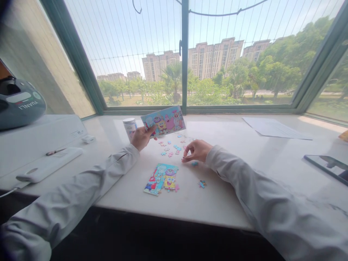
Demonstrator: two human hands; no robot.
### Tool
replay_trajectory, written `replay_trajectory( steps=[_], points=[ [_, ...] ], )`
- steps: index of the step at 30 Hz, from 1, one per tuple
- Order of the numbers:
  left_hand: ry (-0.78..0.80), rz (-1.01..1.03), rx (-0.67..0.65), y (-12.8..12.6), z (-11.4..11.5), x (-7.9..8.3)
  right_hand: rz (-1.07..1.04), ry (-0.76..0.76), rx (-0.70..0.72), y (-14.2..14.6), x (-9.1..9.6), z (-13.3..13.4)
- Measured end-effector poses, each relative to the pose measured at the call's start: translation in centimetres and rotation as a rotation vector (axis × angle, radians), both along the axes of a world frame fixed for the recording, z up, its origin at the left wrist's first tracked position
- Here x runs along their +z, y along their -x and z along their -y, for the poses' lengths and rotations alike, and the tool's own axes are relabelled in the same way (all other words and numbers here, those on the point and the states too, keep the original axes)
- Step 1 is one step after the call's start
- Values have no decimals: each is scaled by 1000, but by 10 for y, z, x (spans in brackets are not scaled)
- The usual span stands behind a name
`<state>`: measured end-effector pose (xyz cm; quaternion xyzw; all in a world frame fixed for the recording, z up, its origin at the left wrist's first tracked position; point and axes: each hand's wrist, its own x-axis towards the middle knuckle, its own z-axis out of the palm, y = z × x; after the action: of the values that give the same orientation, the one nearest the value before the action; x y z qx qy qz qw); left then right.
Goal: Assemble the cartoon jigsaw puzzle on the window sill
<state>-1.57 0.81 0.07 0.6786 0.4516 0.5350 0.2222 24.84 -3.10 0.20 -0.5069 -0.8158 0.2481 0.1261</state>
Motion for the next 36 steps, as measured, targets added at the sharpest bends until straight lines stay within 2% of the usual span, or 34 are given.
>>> replay_trajectory(
  steps=[3, 6, 9, 12, 15, 17, 19, 23, 27, 29, 33, 36],
  points=[
    [-18, 10, 31, 2, 0, 2, -73, -34, 55, -2, 3, 3],
    [-44, 36, 35, 3, -2, 6, -93, -99, 206, -3, 9, 1],
    [-63, 57, 16, 3, -3, 9, 18, -130, 364, 4, 19, -7],
    [-94, 99, 4, 4, -3, 13, 145, -153, 472, 23, 29, -16],
    [-123, 127, 4, 5, -3, 17, 140, -430, 423, 46, 36, -19],
    [-133, 144, 20, 6, -2, 20, 117, -503, 420, 54, 41, -19],
    [-136, 154, 32, 7, -1, 22, 113, -475, 435, 54, 47, -18],
    [-143, 147, 21, 7, 1, 25, 108, -294, 469, 40, 54, -20],
    [-138, 156, -8, 7, 2, 26, 218, -124, 585, 37, 51, -25],
    [-142, 166, -11, 7, 3, 27, 248, -149, 600, 42, 48, -25],
    [-153, 198, 7, 8, 4, 31, 118, -393, 476, 49, 47, -24],
    [-139, 226, 7, 8, 6, 34, 74, -406, 459, 43, 49, -23]
  ],
)
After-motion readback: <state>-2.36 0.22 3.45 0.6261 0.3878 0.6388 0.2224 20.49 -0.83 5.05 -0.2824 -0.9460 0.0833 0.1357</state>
